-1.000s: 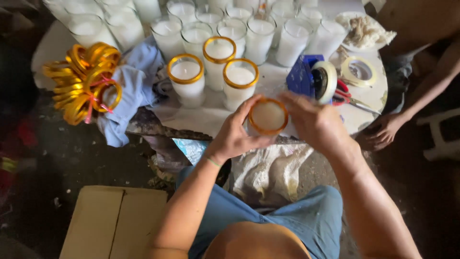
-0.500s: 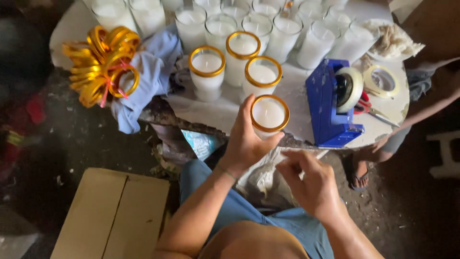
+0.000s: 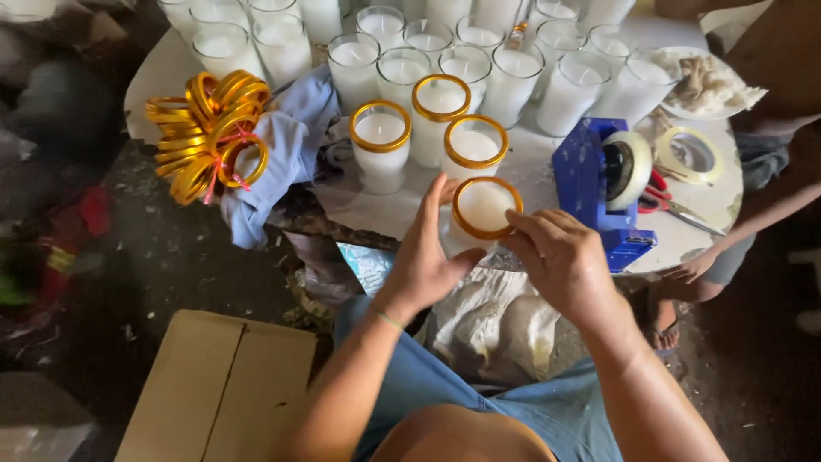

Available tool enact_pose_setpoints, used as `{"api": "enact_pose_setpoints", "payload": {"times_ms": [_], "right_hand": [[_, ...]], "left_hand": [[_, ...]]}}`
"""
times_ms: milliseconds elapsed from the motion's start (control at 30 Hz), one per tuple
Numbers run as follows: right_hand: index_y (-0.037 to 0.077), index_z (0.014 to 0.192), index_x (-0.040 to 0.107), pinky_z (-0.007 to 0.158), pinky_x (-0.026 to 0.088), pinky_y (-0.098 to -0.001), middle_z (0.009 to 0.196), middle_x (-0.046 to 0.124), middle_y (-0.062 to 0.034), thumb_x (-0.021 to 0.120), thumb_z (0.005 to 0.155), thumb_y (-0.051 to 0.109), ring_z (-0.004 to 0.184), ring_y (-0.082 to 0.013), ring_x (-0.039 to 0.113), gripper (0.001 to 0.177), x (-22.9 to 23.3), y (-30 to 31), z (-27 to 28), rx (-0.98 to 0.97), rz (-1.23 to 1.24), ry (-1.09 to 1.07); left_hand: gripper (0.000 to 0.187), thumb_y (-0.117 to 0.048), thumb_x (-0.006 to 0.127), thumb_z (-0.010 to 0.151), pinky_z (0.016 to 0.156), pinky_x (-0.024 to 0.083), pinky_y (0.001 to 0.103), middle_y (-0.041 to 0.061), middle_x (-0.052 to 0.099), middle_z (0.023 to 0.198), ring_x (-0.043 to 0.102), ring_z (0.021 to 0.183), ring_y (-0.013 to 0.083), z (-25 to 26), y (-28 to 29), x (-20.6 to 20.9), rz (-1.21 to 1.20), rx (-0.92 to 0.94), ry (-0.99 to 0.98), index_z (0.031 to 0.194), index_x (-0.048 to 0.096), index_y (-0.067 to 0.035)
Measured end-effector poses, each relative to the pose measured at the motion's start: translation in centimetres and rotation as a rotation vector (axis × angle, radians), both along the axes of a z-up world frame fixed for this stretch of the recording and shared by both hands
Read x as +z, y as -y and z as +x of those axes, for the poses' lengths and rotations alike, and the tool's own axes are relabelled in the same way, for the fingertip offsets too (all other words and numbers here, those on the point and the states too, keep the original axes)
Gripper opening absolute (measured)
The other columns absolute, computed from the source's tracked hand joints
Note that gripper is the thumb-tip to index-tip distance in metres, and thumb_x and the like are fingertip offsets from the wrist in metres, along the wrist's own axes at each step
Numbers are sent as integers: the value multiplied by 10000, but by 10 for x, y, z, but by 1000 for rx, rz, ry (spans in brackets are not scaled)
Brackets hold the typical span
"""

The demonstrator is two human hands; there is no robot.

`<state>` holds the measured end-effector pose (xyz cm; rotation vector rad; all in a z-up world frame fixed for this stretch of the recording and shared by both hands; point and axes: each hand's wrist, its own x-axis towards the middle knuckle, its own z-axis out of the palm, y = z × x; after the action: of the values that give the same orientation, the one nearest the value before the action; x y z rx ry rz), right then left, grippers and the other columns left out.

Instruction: The person places gold rings onto the rims of white candles and uses scissors to trim the rings. They handle multiple candles and rings, arranging them on a table.

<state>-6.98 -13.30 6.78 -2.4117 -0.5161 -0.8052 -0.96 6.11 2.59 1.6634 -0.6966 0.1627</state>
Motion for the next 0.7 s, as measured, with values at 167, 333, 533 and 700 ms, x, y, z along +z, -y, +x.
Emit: {"api": "enact_pose_setpoints", "payload": {"times_ms": [167,333,533,700], "right_hand": [[32,1106,764,705,587,-398,832,755,-95,839,825,77,751,-310,736,294,0,-46,-19,-83,94,-19],[52,1185,742,707,579,-398,784,740,-76,849,850,117,742,-278,721,357,-10,-36,-29,-211,66,-1],[183,898,746,649,570,-372,704,716,-22,805,805,85,659,-260,715,147,-20,-30,-41,-208,119,-97],[100,998,718,650,572,-338,754,715,-19,850,882,92,668,-232,701,175,-39,13,1,-238,95,44]], "left_hand": [[1052,-167,886,718,1116,457,508,295,499,1404,545,1310,469,-10,36,-53,-47,298,133,1558,286,39],[1027,-349,869,708,1059,478,616,302,527,1348,568,1255,531,-7,32,-24,-108,195,-68,1509,345,25],[1015,-318,908,647,1057,521,539,219,583,1346,614,1254,450,1,26,-24,-51,155,-129,1495,399,-93],[930,-333,890,727,1017,535,588,256,584,1301,627,1201,495,2,26,-29,-68,131,-10,1473,409,-53]]}}
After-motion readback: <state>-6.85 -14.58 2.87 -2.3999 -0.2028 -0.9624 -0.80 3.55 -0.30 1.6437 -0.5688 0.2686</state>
